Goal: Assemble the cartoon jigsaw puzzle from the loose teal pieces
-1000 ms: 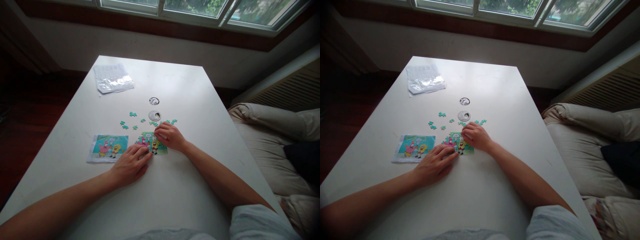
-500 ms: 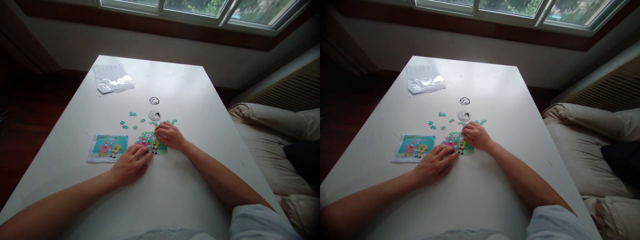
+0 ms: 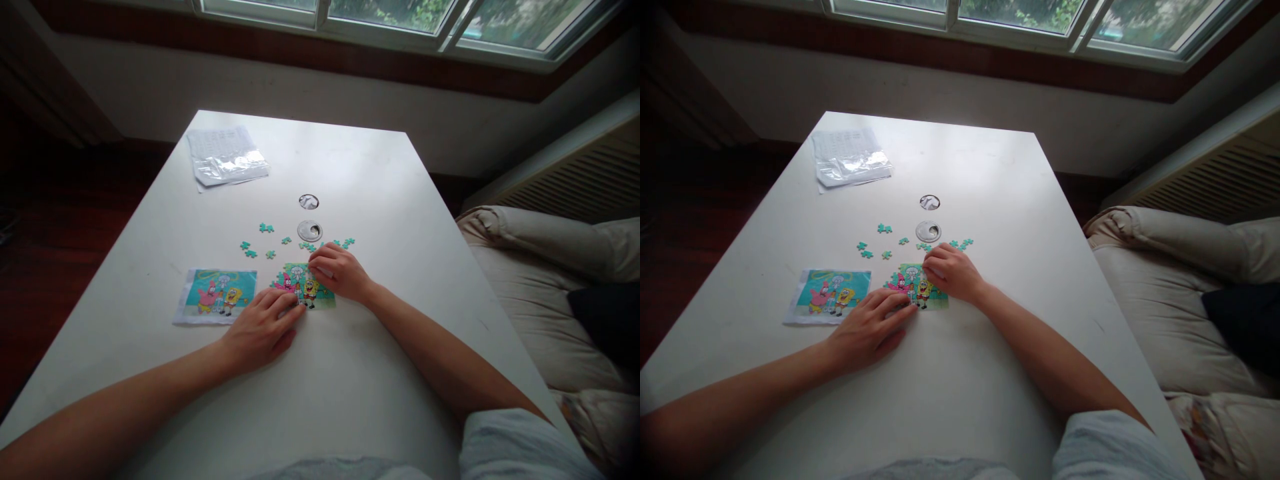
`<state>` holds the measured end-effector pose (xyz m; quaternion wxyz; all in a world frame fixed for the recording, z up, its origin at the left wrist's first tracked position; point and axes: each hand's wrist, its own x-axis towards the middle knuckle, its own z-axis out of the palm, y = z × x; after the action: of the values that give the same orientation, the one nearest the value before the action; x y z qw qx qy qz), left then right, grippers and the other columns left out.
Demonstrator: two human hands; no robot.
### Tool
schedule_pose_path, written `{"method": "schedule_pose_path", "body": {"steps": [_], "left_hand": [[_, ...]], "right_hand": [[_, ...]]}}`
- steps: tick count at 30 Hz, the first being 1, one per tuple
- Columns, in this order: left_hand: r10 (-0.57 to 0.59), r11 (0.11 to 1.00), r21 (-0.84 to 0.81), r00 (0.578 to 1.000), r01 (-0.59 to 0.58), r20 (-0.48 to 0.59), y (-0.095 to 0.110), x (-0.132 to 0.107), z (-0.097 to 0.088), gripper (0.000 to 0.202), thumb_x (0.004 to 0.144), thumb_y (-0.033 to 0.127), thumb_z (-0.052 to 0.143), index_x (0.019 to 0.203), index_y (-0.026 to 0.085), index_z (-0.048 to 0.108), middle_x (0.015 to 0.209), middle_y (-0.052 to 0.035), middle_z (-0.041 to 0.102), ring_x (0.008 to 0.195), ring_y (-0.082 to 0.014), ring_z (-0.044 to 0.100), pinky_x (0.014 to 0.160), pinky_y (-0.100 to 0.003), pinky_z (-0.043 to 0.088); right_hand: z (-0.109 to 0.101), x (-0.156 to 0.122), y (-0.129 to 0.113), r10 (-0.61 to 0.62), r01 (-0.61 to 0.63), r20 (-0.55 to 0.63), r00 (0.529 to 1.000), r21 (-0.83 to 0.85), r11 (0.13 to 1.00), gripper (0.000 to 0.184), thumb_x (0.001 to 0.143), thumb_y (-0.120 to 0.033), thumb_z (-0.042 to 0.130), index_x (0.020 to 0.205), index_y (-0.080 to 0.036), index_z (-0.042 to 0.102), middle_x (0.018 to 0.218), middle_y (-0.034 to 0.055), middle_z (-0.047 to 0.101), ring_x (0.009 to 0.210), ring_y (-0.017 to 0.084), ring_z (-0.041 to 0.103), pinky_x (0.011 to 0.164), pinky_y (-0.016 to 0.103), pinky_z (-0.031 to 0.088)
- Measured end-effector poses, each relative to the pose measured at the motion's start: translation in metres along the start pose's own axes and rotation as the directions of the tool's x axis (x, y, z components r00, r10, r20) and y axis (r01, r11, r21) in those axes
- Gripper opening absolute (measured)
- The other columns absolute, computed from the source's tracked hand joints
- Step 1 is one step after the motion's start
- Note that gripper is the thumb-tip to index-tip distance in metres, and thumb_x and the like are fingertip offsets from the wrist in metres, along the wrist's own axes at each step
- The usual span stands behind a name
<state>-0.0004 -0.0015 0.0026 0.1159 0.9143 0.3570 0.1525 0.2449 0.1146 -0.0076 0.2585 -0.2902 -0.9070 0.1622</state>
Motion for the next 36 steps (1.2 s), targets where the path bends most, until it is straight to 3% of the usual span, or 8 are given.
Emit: {"method": "schedule_pose_path", "body": {"steps": [12, 20, 24, 27, 30, 33, 36], "left_hand": [[-0.004, 1.0, 0.014, 1.0, 0.004, 0.02, 0.0, 0.0, 0.0, 0.042, 0.094, 0.024, 0.055, 0.135, 0.018, 0.055, 0.134, -0.014, 0.056, 0.123, -0.0311, 0.05, 0.109, -0.051, 0.044], [-0.006, 1.0, 0.002, 1.0, 0.006, 0.004, 0.0, 0.0, 0.001, 0.043, 0.092, 0.023, 0.058, 0.135, 0.018, 0.056, 0.133, -0.0142, 0.057, 0.123, -0.0305, 0.051, 0.108, -0.051, 0.045], [-0.001, 1.0, -0.001, 1.0, 0.001, 0.0, 0.0, 0.0, 0.001, 0.044, 0.092, 0.022, 0.058, 0.135, 0.018, 0.055, 0.133, -0.0145, 0.057, 0.123, -0.0305, 0.051, 0.108, -0.051, 0.045], [0.003, 1.0, -0.003, 1.0, -0.003, -0.004, -0.001, -0.001, 0.001, 0.045, 0.091, 0.022, 0.058, 0.136, 0.019, 0.055, 0.133, -0.0145, 0.057, 0.124, -0.0307, 0.051, 0.108, -0.052, 0.045], [0.001, 1.0, -0.001, 1.0, -0.001, -0.002, -0.001, -0.001, 0.002, 0.045, 0.091, 0.022, 0.058, 0.136, 0.018, 0.055, 0.133, -0.0143, 0.057, 0.124, -0.0306, 0.05, 0.107, -0.051, 0.045], [-0.004, 1.0, 0.0, 1.0, 0.004, 0.002, -0.002, -0.002, 0.001, 0.044, 0.092, 0.023, 0.057, 0.136, 0.018, 0.054, 0.133, -0.0144, 0.057, 0.124, -0.0305, 0.05, 0.107, -0.051, 0.046], [-0.016, 1.0, 0.004, 1.0, 0.016, 0.004, -0.002, -0.002, 0.0, 0.043, 0.093, 0.024, 0.056, 0.136, 0.019, 0.055, 0.133, -0.0146, 0.057, 0.124, -0.0308, 0.05, 0.106, -0.052, 0.046]], "right_hand": [[0.006, 0.002, -0.012, 0.182, -0.179, 0.008, 0.983, -0.148, 0.973, 0.016, 0.093, -0.029, 0.064, 0.107, -0.024, 0.069, 0.109, 0.0088, 0.064, 0.104, 0.025, 0.053, 0.094, 0.041, 0.046], [0.007, 0.004, -0.014, 0.239, -0.237, 0.009, 0.971, -0.099, 0.966, 0.014, 0.089, -0.026, 0.068, 0.102, -0.023, 0.067, 0.107, 0.0082, 0.063, 0.103, 0.025, 0.053, 0.094, 0.04, 0.044], [0.006, 0.005, -0.014, 0.286, -0.285, -0.031, 0.958, 0.033, 0.958, 0.004, 0.087, -0.02, 0.066, 0.091, -0.022, 0.065, 0.094, 0.0045, 0.066, 0.094, 0.022, 0.057, 0.088, 0.036, 0.044], [0.0, 0.005, -0.01, 0.363, -0.351, -0.062, 0.93, 0.151, 0.924, 0.002, 0.087, -0.02, 0.064, 0.087, -0.022, 0.064, 0.085, 0.0011, 0.067, 0.082, 0.018, 0.059, 0.08, 0.032, 0.044], [-0.008, 0.003, -0.003, 0.483, -0.457, -0.091, 0.871, 0.214, 0.863, 0.004, 0.087, -0.025, 0.063, 0.09, -0.022, 0.065, 0.081, -0.0006, 0.068, 0.075, 0.015, 0.059, 0.072, 0.028, 0.044], [-0.015, 0.0, 0.007, 0.551, -0.533, -0.041, 0.834, 0.204, 0.821, 0.007, 0.086, -0.027, 0.063, 0.088, -0.022, 0.067, 0.077, -0.0018, 0.068, 0.067, 0.013, 0.056, 0.066, 0.027, 0.043], [-0.021, -0.002, 0.016, 0.549, -0.544, -0.001, 0.836, 0.135, 0.828, 0.006, 0.084, -0.027, 0.064, 0.085, -0.022, 0.068, 0.074, -0.0018, 0.067, 0.066, 0.013, 0.055, 0.064, 0.027, 0.041]]}}
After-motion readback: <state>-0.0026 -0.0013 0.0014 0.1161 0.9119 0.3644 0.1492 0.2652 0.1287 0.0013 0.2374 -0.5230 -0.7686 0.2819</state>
